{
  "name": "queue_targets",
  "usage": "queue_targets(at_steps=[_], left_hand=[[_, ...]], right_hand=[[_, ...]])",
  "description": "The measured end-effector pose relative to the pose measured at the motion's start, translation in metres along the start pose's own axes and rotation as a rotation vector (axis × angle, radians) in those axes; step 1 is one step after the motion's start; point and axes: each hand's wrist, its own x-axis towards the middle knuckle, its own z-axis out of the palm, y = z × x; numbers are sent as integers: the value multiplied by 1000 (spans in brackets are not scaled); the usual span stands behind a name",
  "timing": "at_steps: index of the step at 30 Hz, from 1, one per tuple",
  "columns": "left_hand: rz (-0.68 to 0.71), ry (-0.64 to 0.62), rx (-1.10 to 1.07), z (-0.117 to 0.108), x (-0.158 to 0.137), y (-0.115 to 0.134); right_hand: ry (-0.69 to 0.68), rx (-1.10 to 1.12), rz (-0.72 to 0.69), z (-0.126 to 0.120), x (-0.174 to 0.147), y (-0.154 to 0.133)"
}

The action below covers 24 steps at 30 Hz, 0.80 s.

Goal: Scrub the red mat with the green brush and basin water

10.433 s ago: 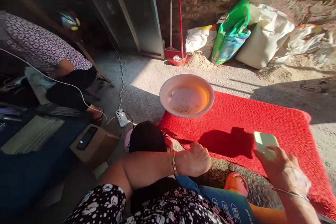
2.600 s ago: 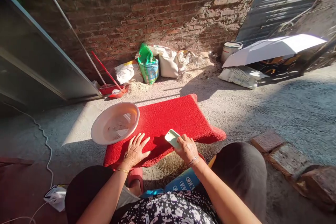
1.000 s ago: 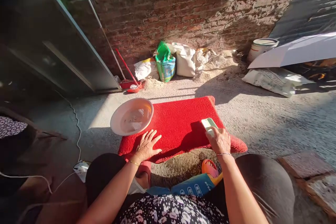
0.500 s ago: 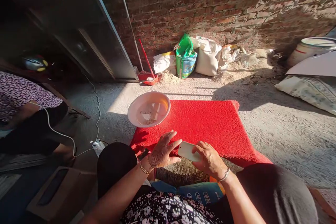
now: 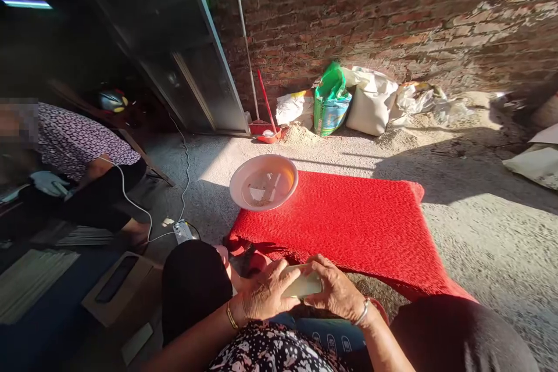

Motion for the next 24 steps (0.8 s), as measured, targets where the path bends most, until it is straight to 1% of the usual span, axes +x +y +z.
queue_targets(at_steps=[2,4,7,9,10,12,14,15,18,20,22,24], left_hand=[[-99,89,43,-6,-5,-16],[-242,176,71,-15,-8,-41],[-521,295,160,-27,-9,-83],[-654,338,249,-28,-5,-102],[-688,341,286,-27,-1,-107],[-731,322,325,-18,9,-103],[-720,274,318,-4,22,-83],[-690,246,304,4,29,-69],[-517,175,227,24,48,-26],[-422,159,137,28,54,-9],[-413,183,88,21,54,-8],[-487,228,109,5,49,-23]], right_hand=[[137,69,59,-11,-3,10],[324,32,200,-26,-12,27],[606,-222,451,-49,-31,62],[695,-417,618,-58,-43,81],[701,-492,695,-60,-47,88],[671,-585,807,-61,-52,96],[622,-635,854,-59,-52,97],[593,-653,864,-58,-51,96],[516,-698,882,-57,-47,91],[487,-725,881,-57,-45,89],[473,-744,875,-57,-45,89],[462,-755,865,-57,-46,90]])
